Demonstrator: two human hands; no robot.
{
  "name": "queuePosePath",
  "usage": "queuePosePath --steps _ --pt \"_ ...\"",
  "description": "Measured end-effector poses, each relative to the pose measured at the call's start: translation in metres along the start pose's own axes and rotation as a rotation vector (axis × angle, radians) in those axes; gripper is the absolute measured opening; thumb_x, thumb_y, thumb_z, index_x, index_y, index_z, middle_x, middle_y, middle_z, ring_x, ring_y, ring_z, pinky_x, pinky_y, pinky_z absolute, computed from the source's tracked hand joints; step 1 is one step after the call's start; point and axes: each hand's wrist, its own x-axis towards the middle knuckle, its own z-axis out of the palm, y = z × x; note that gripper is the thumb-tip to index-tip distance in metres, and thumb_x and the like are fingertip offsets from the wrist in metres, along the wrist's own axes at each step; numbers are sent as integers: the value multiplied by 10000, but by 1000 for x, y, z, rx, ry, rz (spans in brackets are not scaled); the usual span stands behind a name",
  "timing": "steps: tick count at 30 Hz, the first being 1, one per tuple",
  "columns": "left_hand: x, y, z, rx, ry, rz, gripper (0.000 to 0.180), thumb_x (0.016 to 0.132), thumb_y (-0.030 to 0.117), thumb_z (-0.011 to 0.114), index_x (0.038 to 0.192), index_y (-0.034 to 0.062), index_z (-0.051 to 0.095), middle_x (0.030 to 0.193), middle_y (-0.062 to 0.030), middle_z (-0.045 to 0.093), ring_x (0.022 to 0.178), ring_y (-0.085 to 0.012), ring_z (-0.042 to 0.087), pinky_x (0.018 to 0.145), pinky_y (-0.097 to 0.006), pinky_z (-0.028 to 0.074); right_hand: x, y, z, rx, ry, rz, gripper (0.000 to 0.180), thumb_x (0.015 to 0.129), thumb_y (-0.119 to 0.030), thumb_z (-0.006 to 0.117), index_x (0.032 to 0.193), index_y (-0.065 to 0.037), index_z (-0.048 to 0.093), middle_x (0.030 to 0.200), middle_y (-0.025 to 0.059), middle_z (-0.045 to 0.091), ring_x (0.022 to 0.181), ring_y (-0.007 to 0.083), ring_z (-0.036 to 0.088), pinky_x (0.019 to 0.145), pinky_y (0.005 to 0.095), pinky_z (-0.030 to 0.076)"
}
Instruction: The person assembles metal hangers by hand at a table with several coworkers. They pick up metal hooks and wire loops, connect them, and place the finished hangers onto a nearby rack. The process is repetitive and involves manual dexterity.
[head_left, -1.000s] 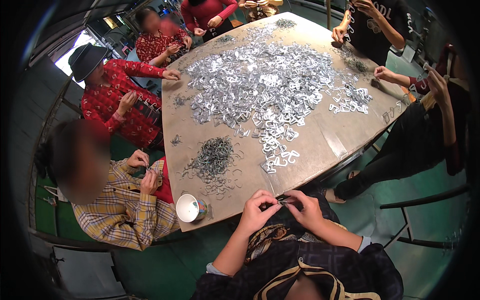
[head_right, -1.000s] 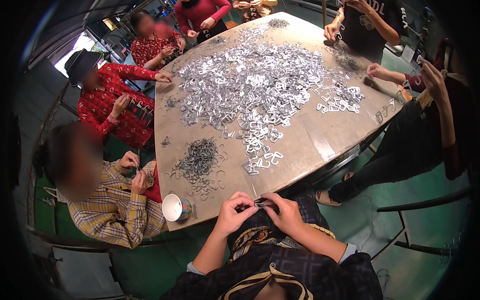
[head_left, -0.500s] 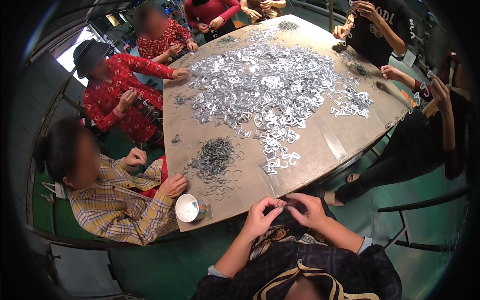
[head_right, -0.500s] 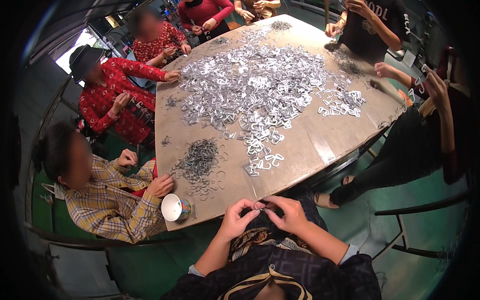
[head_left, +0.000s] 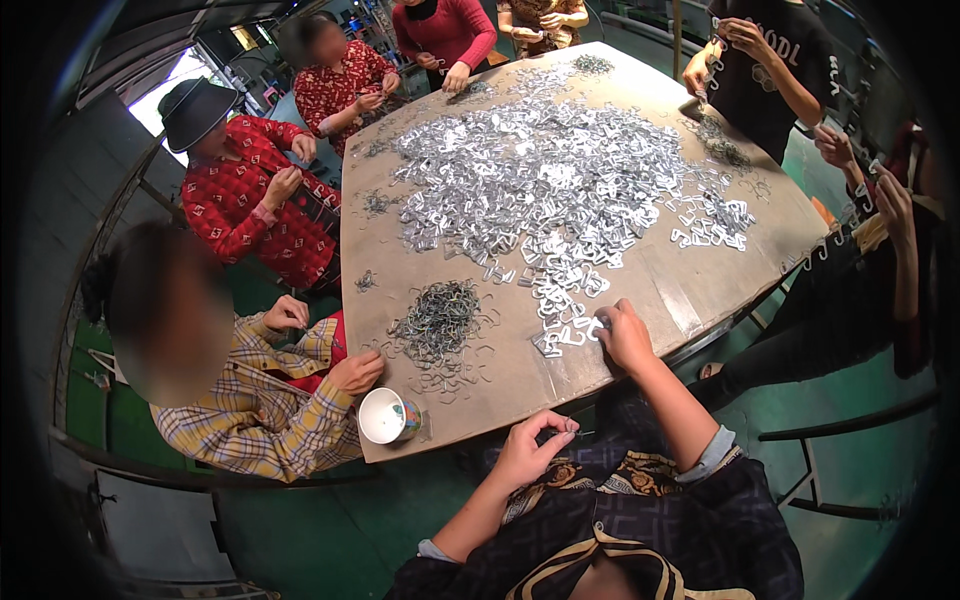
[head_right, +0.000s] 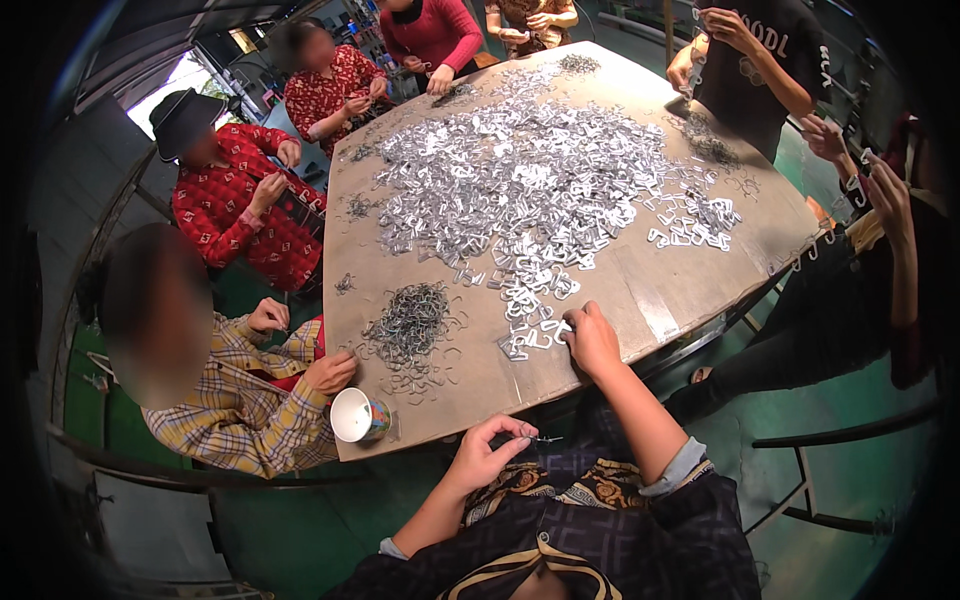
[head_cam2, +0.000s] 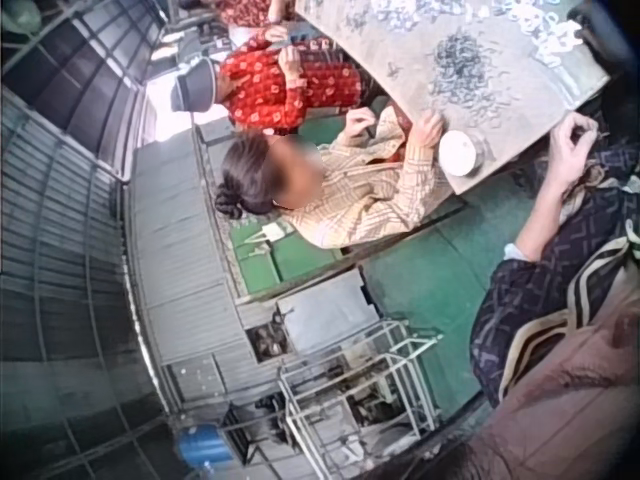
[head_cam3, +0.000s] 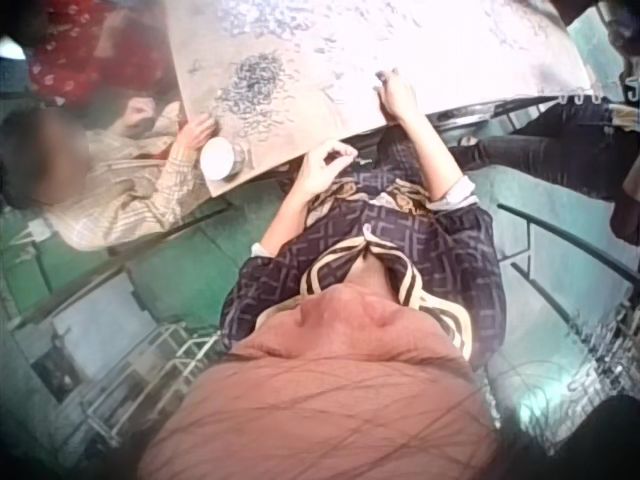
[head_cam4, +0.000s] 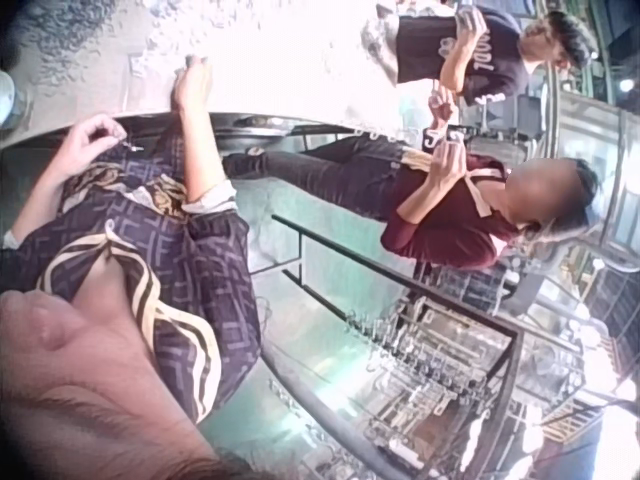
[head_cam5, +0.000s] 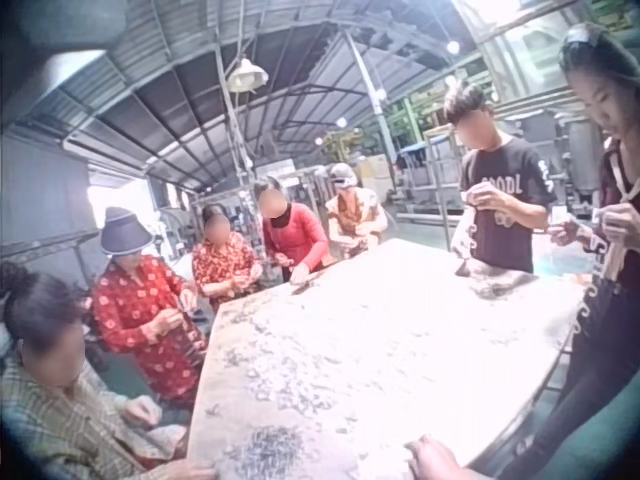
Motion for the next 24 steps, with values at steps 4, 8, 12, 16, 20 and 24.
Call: queuePosePath --steps 4,8,12,16,20,24 --pt "-1 -5 1 6 -14 -11 80 875 8 649 933 -5 595 995 -100 688 961 -163 637 883 -317 488 1 5 -8 103 -17 66 246 728 -55 760 949 -19 659 846 157 630 783 338 634 703 395 508" --pt "1 -9 4 -7 -14 -9 75 878 10 644 927 -8 591 995 -103 690 962 -165 640 881 -314 490 -24 4 -14 375 -90 107 203 732 -25 757 908 -7 658 725 86 670 655 194 650 615 318 505" --pt "6 -6 6 12 3 1 71 879 7 641 918 -9 584 987 -104 692 951 -164 643 876 -317 494 -66 -25 -18 927 -188 241 101 818 19 715 887 39 645 747 43 669 656 78 628 608 215 513" --pt "9 -2 9 76 28 52 75 868 4 646 904 -7 581 951 -104 692 926 -167 650 851 -313 499 -92 -52 -32 947 -209 228 92 823 19 715 874 45 643 768 59 676 664 80 633 619 215 526" --pt "8 2 9 198 51 61 92 850 19 668 891 -9 591 898 -100 688 877 -158 653 806 -299 497 -105 -62 -32 895 -184 188 90 824 3 717 880 48 663 761 60 688 672 72 640 611 214 525" --pt "6 -1 10 269 86 85 102 832 36 690 876 -4 607 857 -90 683 833 -163 654 771 -292 493 -112 -72 -34 791 -110 116 96 814 -6 720 884 43 677 753 79 701 669 88 658 615 228 535"
